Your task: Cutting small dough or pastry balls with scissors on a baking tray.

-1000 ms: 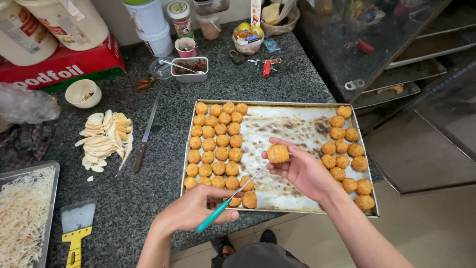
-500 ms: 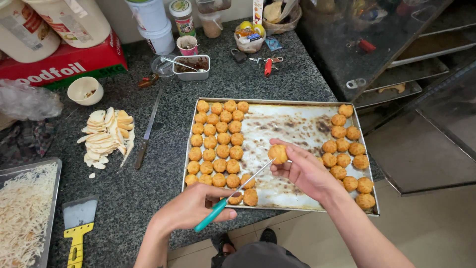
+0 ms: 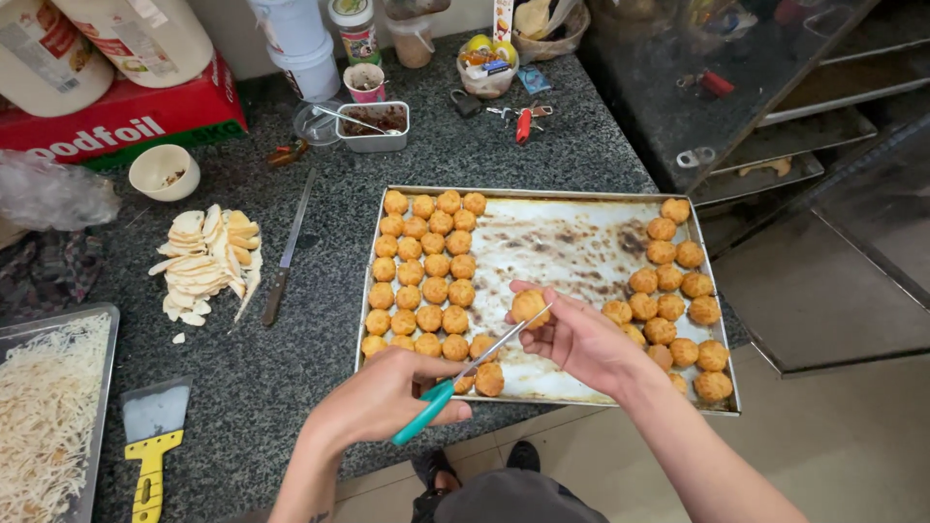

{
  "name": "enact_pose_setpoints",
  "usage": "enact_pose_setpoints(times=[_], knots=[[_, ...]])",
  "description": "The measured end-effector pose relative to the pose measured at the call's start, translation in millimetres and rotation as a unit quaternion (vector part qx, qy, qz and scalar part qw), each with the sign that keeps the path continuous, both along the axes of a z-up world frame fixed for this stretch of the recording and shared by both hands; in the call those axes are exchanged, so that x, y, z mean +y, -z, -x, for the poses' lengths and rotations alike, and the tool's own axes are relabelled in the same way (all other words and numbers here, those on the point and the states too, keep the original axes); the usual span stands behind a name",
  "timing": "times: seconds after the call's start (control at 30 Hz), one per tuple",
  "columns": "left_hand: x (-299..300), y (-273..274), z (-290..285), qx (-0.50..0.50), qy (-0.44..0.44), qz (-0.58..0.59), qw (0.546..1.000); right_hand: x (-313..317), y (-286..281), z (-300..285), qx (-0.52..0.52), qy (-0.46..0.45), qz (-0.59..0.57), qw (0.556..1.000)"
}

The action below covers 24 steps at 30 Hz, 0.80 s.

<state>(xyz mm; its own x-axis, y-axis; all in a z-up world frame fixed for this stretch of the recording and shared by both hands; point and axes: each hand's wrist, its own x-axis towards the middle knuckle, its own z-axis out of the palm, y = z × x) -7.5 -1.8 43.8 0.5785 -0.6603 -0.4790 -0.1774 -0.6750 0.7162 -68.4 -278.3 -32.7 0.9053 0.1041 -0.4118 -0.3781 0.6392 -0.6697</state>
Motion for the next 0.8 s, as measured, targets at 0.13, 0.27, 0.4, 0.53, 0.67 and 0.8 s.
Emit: enact_pose_setpoints(times=[0.13, 0.27, 0.4, 0.53, 0.67, 0.8], knots=[[2.2, 2.2, 0.7, 0.009, -0.007, 0.009, 1.0, 3.9, 4.0, -0.1, 0.002, 0.006, -0.016, 1.0], [3.1, 4.2, 0.6, 0.026, -0.032, 0.011, 0.999, 8.3, 4.7, -1.5, 0.005, 0.008, -0.052, 0.999], [6.0, 7.8, 1.3, 0.038, -0.038, 0.04, 0.998, 10.9, 11.3, -2.1, -0.015, 0.005, -0.125, 0.992], [14.4, 17.3, 0.6, 0.062, -0.057, 0.138, 0.987, 6.2, 23.4, -5.3, -0.029, 0.002, -0.111, 0.993], [24.0, 18.8, -3.1, 0.114, -0.112, 0.2, 0.967, 4.3, 31.6, -7.6, -0.02, 0.007, -0.11, 0.994], [31.6, 23.7, -4.7, 0.134, -0.151, 0.188, 0.961, 1.0, 39.5, -15.2, -0.014, 0.006, -0.104, 0.994]])
